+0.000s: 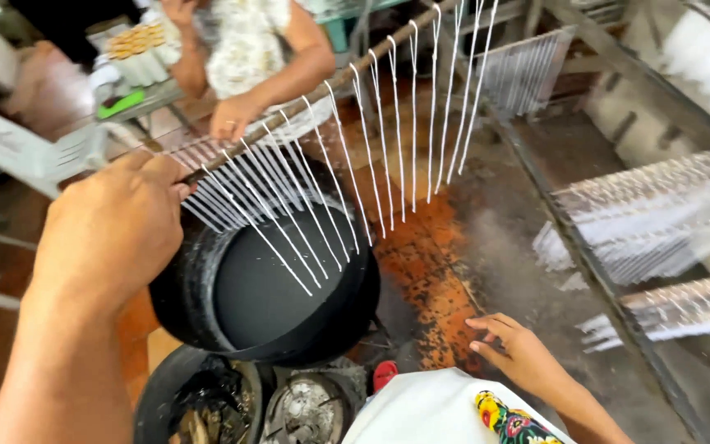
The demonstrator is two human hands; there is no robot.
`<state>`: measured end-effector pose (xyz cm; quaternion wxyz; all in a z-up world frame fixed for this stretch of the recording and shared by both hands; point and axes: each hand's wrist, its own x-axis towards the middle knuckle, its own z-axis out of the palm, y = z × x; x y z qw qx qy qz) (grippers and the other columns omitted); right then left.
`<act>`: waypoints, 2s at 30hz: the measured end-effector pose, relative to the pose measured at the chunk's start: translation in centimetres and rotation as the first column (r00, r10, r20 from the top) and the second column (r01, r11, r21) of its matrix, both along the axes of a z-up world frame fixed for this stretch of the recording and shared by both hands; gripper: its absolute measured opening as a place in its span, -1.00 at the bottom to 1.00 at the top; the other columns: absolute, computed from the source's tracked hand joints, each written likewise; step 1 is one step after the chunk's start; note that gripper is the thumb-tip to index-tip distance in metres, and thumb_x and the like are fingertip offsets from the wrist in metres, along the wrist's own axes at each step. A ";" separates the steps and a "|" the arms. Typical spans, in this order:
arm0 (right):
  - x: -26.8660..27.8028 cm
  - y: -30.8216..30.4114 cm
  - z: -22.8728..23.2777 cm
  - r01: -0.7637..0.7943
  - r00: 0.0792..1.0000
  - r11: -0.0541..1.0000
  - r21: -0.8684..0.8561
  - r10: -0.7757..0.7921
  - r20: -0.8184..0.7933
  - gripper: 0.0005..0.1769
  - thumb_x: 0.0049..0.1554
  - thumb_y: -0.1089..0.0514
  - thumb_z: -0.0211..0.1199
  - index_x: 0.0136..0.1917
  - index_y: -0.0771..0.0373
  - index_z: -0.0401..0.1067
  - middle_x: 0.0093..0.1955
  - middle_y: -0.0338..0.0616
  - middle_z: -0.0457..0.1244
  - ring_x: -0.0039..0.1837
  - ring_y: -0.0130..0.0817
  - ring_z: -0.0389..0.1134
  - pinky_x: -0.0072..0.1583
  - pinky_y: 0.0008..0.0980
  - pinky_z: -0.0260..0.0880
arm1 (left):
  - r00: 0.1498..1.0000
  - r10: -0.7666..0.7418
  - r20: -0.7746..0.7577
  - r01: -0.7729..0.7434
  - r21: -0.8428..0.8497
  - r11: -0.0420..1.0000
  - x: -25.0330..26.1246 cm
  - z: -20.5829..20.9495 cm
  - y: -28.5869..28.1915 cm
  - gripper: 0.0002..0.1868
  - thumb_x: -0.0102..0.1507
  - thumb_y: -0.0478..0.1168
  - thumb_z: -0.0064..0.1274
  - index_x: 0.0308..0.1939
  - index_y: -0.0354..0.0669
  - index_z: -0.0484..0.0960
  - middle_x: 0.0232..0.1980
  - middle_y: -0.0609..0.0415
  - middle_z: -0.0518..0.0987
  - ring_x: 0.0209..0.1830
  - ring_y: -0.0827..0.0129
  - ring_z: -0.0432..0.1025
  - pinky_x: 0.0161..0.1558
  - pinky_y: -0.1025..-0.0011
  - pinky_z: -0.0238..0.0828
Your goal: Dipping racks of wicks into a vat of molten wax and hanging them on a frame to dry and build up layers.
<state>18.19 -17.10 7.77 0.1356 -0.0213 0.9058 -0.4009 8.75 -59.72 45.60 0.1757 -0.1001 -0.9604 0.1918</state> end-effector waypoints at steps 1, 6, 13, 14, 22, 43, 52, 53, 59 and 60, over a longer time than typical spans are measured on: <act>-1.0 -1.1 0.1 -0.039 0.999 0.999 -0.016 0.038 -0.032 -0.53 0.15 -0.08 0.27 0.35 -0.21 0.48 0.31 -0.51 0.32 0.04 -0.51 0.46 0.05 -0.43 0.41 | 0.996 0.064 0.064 -0.066 0.026 0.998 0.4 0.2 -0.7 -0.79 0.42 -0.08 -0.11 -0.02 -0.06 0.56 -0.05 0.03 0.62 -0.14 -0.12 0.57 -0.34 -0.13 0.54; -4.8 -7.1 -0.1 -0.125 0.991 0.985 -0.116 0.118 -0.070 -0.54 0.14 -0.02 0.32 0.33 -0.15 0.53 0.14 -0.43 0.35 0.06 -0.52 0.45 0.18 -0.47 0.44 | 0.962 0.213 0.169 -0.227 0.074 0.971 1.3 -0.1 -5.3 -0.73 0.40 -0.04 -0.12 0.10 0.00 0.53 -0.04 0.04 0.60 -0.11 -0.19 0.57 -0.24 -0.15 0.54; -7.1 -11.6 -0.3 -0.261 0.964 0.954 -0.146 0.251 -0.082 -0.54 0.15 0.02 0.29 0.34 -0.14 0.50 0.27 -0.34 0.32 0.16 -0.37 0.47 0.11 -0.30 0.64 | 0.909 0.321 0.268 -0.370 0.158 0.916 2.4 -2.9 -11.5 -0.77 0.46 -0.12 -0.21 -0.03 -0.07 0.56 -0.11 0.06 0.56 -0.10 0.00 0.48 -0.27 -0.02 0.44; -7.2 -11.7 -0.2 -0.254 0.966 0.954 -0.156 0.244 -0.085 -0.54 0.14 -0.02 0.29 0.33 -0.15 0.52 0.30 -0.35 0.32 0.19 -0.35 0.49 0.13 -0.28 0.65 | 0.905 0.331 0.268 -0.381 0.159 0.911 2.6 -3.4 -12.4 -0.79 0.45 -0.12 -0.19 -0.02 -0.08 0.53 -0.11 0.06 0.54 -0.07 0.01 0.46 -0.28 -0.04 0.43; -15.7 -12.6 13.9 -0.194 0.402 0.978 0.077 0.151 -0.903 -0.89 0.29 0.22 0.26 -0.01 0.18 0.60 0.16 -0.08 0.40 0.24 -0.16 0.36 0.38 -0.11 0.23 | 0.910 0.367 0.191 -0.393 0.121 0.911 4.4 -5.7 -16.9 -0.79 0.46 -0.15 -0.12 -0.21 -0.15 0.49 -0.23 0.04 0.47 -0.25 -0.03 0.43 -0.39 0.00 0.37; -27.6 -24.7 26.6 -0.344 0.301 0.807 0.480 0.579 -0.757 -0.82 0.46 0.01 0.24 0.20 0.04 0.61 0.10 -0.27 0.33 0.36 0.00 0.24 0.54 0.47 -0.51 | 0.916 0.314 0.249 -0.385 0.326 0.863 4.5 -1.6 -14.7 -0.63 0.38 -0.15 -0.01 0.26 -0.09 0.60 0.08 0.00 0.52 -0.14 -0.13 0.51 -0.24 -0.12 0.45; -27.8 -25.9 25.3 -0.333 0.278 0.810 0.483 0.573 -0.771 -0.82 0.47 0.02 0.26 0.17 0.11 0.60 0.03 -0.26 0.29 0.33 0.06 0.23 0.48 0.65 -0.47 | 0.988 -0.127 -0.087 0.147 0.286 0.947 -4.7 -6.6 -9.8 -0.76 0.20 -0.14 0.39 -0.32 -0.20 0.67 -0.33 0.12 0.46 -0.20 0.17 0.43 -0.43 0.12 0.62; -28.0 -26.0 24.9 -0.334 0.275 0.810 0.482 0.573 -0.772 -0.82 0.48 0.03 0.25 0.16 0.12 0.60 0.03 -0.23 0.29 0.34 0.08 0.23 0.48 0.66 -0.47 | 0.988 -0.132 -0.079 0.148 0.261 0.954 -6.3 -7.9 -10.2 -0.77 0.15 -0.19 0.42 -0.45 -0.16 0.67 -0.37 0.15 0.43 -0.24 0.17 0.38 -0.55 0.15 0.53; -28.6 -28.4 22.5 -0.345 0.307 0.824 0.449 0.551 -0.776 -0.79 0.45 -0.03 0.30 0.18 0.10 0.61 0.09 -0.26 0.36 0.37 0.04 0.27 0.52 0.57 -0.55 | 0.982 -0.147 -0.121 0.162 0.117 0.980 -8.4 -11.3 -12.1 -0.87 0.24 -0.20 0.32 -0.39 -0.03 0.71 -0.33 0.18 0.47 -0.25 0.20 0.40 -0.56 0.28 0.48; -28.1 -28.9 22.1 -0.344 0.317 0.824 0.450 0.553 -0.770 -0.79 0.45 -0.03 0.30 0.18 0.10 0.61 0.09 -0.26 0.36 0.37 0.04 0.27 0.52 0.57 -0.55 | 0.982 -0.152 -0.113 0.166 0.123 0.978 -8.1 -12.0 -12.2 -0.87 0.24 -0.20 0.32 -0.39 -0.03 0.71 -0.33 0.18 0.47 -0.25 0.20 0.40 -0.56 0.28 0.48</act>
